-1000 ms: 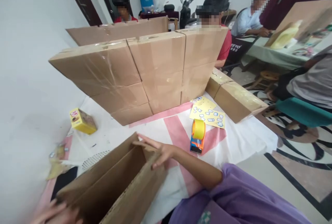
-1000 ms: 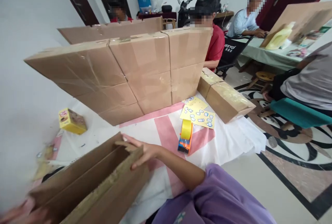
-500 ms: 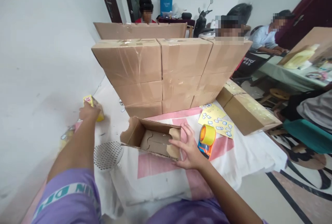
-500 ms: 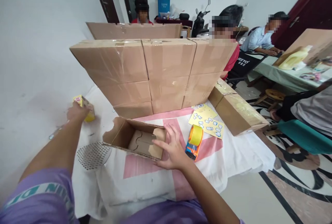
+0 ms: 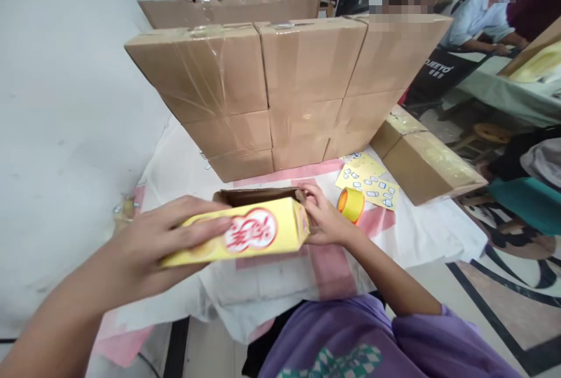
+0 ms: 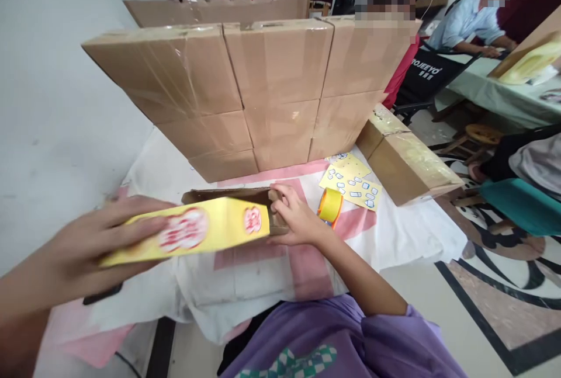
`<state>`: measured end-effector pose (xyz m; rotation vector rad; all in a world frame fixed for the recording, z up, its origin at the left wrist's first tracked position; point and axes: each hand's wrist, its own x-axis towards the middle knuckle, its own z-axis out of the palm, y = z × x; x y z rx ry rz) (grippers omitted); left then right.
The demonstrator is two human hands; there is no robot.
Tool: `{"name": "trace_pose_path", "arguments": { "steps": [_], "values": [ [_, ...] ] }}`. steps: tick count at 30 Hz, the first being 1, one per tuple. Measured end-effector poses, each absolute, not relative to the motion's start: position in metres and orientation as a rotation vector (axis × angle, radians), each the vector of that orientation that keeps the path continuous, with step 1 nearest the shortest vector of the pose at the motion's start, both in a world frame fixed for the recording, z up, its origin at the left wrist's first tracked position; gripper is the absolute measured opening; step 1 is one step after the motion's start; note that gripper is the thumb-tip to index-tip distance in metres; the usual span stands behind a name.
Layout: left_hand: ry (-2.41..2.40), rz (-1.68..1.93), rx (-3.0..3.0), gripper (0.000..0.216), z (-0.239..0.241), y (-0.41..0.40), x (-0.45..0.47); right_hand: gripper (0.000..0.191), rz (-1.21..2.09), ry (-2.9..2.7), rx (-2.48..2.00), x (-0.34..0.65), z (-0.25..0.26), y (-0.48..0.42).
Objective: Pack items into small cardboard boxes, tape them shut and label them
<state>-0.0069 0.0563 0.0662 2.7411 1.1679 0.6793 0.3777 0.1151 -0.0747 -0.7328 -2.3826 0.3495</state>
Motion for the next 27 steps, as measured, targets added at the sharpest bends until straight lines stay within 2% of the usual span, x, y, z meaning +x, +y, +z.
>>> {"name": "trace_pose_path", "arguments": {
  "steps": [5,7,10,14,21,23,25,27],
  "values": [
    [1.007,0.547,2.721,0.064,0.074,0.090,0.019,0.064,0.285,-2.384,-0.634,0.367,-0.072,0.115],
    [1.014,0.557,2.693,0.064,0.080,0.097,0.012,0.057,0.270,-2.384,-0.585,0.366,-0.069,0.112],
    [1.059,0.565,2.720,0.063,0.088,0.093,0.005,0.041,0.287,-2.375,-0.495,0.368,-0.066,0.106],
    [1.048,0.489,2.768,0.064,0.086,0.066,0.006,0.040,0.402,-2.357,-0.581,0.372,-0.064,0.101],
    [1.336,0.254,2.585,0.046,0.039,0.053,0.047,0.042,0.500,-2.321,-0.588,0.371,-0.071,0.102],
    [1.398,0.181,2.474,0.048,0.021,0.059,0.062,0.048,0.520,-2.291,-0.560,0.369,-0.075,0.103],
    [1.449,0.221,2.403,0.054,0.005,0.059,0.065,0.053,0.573,-2.227,-0.586,0.370,-0.080,0.103],
    [1.566,0.428,2.415,0.057,-0.011,0.050,0.052,0.055,0.629,-2.155,-0.662,0.372,-0.085,0.103]
  ]
}}
